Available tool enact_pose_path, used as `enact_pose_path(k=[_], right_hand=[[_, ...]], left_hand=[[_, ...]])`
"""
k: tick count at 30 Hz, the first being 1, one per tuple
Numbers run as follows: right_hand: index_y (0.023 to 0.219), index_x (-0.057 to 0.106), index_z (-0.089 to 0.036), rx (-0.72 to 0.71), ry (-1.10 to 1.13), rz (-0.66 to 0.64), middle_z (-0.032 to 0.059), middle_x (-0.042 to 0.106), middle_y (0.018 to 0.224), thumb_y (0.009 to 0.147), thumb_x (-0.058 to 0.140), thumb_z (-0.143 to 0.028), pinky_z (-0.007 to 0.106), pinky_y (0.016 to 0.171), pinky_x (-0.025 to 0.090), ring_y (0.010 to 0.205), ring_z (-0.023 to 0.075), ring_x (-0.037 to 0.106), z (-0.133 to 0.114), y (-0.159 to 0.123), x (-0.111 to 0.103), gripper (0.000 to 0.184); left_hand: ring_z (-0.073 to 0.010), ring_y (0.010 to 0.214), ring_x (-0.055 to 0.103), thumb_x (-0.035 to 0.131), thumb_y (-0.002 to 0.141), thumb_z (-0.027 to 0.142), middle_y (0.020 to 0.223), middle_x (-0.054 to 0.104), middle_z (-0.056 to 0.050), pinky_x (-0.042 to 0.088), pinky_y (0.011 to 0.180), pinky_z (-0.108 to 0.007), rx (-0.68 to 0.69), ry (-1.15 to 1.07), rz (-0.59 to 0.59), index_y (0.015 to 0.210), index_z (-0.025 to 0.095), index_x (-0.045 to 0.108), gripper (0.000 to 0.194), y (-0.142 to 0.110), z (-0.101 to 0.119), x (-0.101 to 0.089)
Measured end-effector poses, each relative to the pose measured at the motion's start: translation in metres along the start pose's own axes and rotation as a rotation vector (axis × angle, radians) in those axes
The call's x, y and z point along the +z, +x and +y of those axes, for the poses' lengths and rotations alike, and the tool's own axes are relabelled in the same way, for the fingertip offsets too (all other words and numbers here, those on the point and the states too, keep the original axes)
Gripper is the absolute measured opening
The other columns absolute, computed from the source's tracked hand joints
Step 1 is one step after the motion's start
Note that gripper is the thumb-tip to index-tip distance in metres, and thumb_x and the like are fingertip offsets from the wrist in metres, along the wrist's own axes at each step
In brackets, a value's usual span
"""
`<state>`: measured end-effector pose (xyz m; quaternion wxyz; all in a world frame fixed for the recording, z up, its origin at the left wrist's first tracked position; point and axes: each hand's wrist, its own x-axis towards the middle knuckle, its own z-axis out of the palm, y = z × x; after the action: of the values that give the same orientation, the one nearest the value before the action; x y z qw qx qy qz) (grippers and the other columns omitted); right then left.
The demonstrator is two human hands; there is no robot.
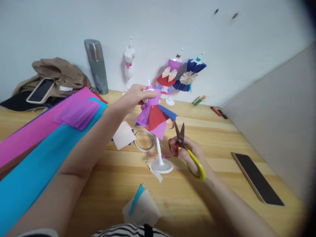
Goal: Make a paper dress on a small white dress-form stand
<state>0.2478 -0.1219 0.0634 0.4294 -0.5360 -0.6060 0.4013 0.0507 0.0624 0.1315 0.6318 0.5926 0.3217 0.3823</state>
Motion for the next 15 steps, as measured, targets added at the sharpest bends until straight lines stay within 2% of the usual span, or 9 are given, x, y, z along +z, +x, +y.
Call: enact_pose_path(k=[3,7,11,15], right_hand=[[0.090,0.057,-0.024,-0.075,-0.044,-0.015,0.0015,0.054,0.076,0.090,0.053,-0.076,0.037,0.065,0.053,0.067,0.0192,0.053,0.005,0.000,0.003,0.053],[0.092,0.056,-0.023,-0.094,-0.148,0.066,0.0015,0.055,0.078,0.093,0.048,-0.073,0.033,0.064,0.045,0.069,0.0186,0.052,0.008,0.007,0.007,0.050],[0.094,0.056,-0.023,-0.134,-0.298,0.139,0.0041,0.059,0.083,0.092,0.050,-0.070,0.035,0.071,0.047,0.076,0.0216,0.057,0.002,0.019,0.007,0.047],[0.098,0.060,-0.022,-0.158,-0.488,0.096,0.0091,0.066,0.089,0.091,0.052,-0.063,0.041,0.078,0.047,0.086,0.0275,0.060,-0.003,0.028,0.006,0.042]], left_hand=[[-0.0075,0.051,0.049,0.081,0.076,0.021,0.058,0.053,0.002,0.033,0.051,-0.020,0.015,-0.033,0.046,0.059,0.018,0.058,0.029,-0.001,0.003,0.000],[-0.0084,0.052,0.048,0.081,0.072,0.021,0.058,0.053,0.002,0.033,0.050,-0.021,0.086,-0.048,0.110,0.062,0.019,0.059,0.024,-0.002,0.007,0.001],[-0.0094,0.052,0.045,0.076,0.073,0.023,0.055,0.050,0.003,0.035,0.050,-0.022,0.185,-0.009,0.138,0.059,0.020,0.057,0.024,-0.002,0.012,0.000],[-0.0096,0.051,0.044,0.076,0.073,0.023,0.055,0.050,0.003,0.035,0.051,-0.024,0.228,0.007,0.149,0.058,0.020,0.056,0.025,-0.001,0.013,-0.003]])
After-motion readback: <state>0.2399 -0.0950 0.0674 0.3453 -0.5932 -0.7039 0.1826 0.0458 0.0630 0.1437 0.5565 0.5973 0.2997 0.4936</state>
